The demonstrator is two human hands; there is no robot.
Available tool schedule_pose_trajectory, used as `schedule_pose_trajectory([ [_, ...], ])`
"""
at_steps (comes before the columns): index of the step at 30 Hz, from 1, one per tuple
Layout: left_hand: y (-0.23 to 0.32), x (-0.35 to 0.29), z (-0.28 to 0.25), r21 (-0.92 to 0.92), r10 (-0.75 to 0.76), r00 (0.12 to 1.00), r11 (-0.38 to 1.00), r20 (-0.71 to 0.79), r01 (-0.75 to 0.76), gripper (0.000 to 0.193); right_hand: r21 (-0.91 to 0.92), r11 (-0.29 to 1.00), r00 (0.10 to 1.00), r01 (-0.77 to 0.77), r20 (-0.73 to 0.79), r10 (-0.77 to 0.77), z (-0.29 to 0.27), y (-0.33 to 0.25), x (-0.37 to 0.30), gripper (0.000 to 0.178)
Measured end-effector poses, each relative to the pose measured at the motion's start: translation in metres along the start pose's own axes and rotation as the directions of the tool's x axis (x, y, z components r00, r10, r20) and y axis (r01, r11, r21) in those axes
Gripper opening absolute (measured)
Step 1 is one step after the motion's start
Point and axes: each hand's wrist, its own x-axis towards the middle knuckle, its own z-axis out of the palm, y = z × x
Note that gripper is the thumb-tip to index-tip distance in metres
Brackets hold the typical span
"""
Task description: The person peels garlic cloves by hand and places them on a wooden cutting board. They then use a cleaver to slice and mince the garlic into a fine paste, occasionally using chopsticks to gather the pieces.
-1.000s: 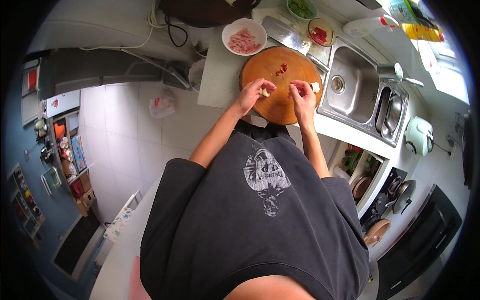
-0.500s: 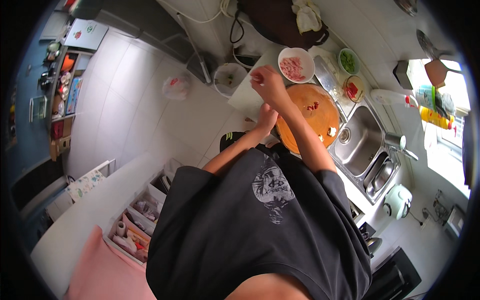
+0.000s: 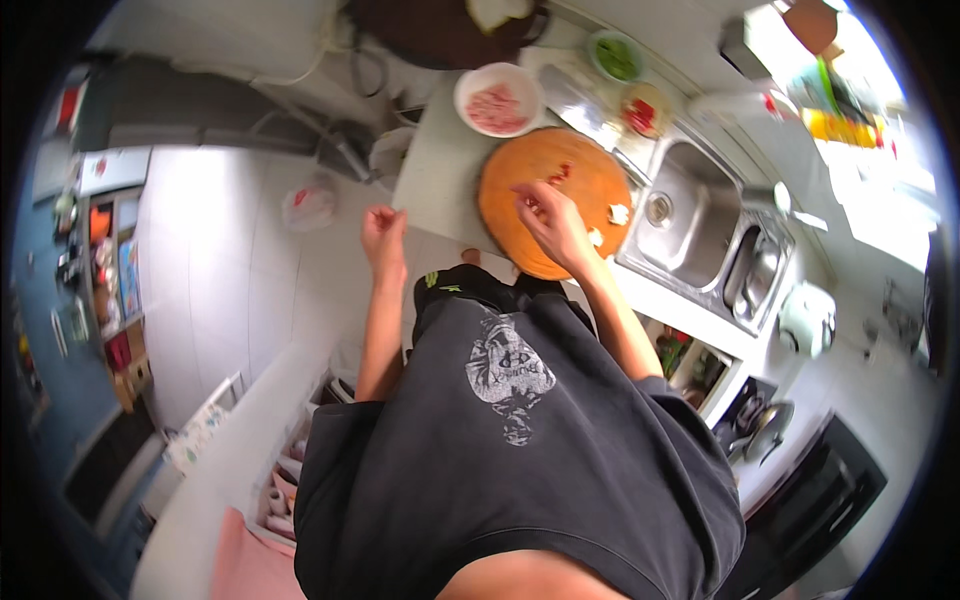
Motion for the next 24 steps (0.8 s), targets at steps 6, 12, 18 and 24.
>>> schedule_pose_trajectory([
  [6,0.027,0.002,0.114,0.282,0.231,0.827,0.864,0.512,-0.416,0.021,0.093,0.901,0.668,-0.425,-0.639,0.381,-0.085,0.151,-0.126,0.02],
  [12,-0.001,-0.065,0.237,0.336,0.066,0.549,0.729,0.833,-0.596,0.021,-0.058,0.97,0.813,-0.237,-0.558,0.166,-0.087,0.151,-0.097,0.02],
  [18,-0.053,-0.123,0.285,0.355,0.149,0.46,0.447,0.875,-0.821,0.032,0.139,0.986,0.873,-0.089,-0.466,0.145,-0.08,0.179,-0.097,0.023],
  [24,-0.055,-0.134,0.282,0.515,0.095,0.7,0.609,0.708,-0.603,0.026,0.13,0.991,0.905,-0.008,-0.421,0.063,-0.102,0.181,-0.101,0.021],
])
